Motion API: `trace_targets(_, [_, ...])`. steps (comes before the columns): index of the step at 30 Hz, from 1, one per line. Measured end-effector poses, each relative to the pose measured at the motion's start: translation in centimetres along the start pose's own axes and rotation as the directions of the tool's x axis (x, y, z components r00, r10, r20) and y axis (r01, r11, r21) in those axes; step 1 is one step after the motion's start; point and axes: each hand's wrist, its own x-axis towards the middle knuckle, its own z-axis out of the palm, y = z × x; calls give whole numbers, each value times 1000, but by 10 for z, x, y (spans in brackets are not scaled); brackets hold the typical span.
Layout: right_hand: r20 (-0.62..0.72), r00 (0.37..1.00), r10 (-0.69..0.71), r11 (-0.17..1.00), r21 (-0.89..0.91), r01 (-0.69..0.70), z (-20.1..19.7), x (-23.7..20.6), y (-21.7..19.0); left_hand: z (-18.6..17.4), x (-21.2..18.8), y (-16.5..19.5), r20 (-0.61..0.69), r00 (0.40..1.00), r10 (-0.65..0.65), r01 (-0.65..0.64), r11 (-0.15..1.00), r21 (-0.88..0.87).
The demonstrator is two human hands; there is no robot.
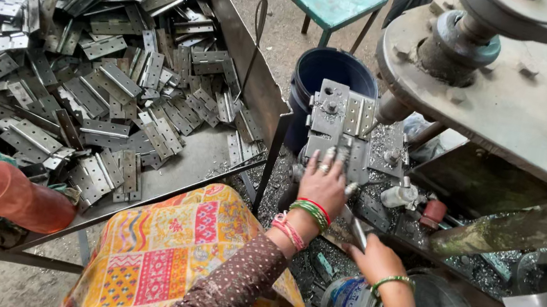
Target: The person sits on the floor and repeatedly places small metal brackets into a manual punching machine. They use a lever to activate the punch, then remove the processed bracket and return it to a metal bin. The cycle continues with multiple brackets throughout the clip.
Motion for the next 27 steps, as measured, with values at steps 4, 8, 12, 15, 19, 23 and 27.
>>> trace_targets(4, [2, 1000, -10, 996, -84, 11, -16, 3, -6, 15, 13, 9, -66, 997, 47, -45, 998, 31])
trace_targets(8, [-26, 999, 41, 998, -36, -41, -8, 1, -4, 21, 37, 7, -114, 993, -29, 31, 999, 15])
trace_targets(12, [-25, 991, 131, 989, 79, -129, 50, -12, 2, 20, 40, 6, -122, 992, -23, 24, 1000, 11])
trace_targets(15, [-163, 981, 103, 988, 134, -82, 99, -22, 8, 17, 34, 5, -131, 991, -21, 16, 999, -38])
trace_targets(19, [-160, 987, 1, 993, 120, 19, 102, -8, 18, 17, 37, 4, -81, 997, -14, 14, 1000, 5])
trace_targets(23, [-66, 998, 20, 998, 64, -16, 53, 10, 28, 24, 53, 6, -60, 998, -28, 29, 999, 19])
trace_targets(27, [-144, 990, -6, 993, 115, 23, 55, -1, 24, 28, 69, 5, 13, 998, -54, 54, 999, 4])
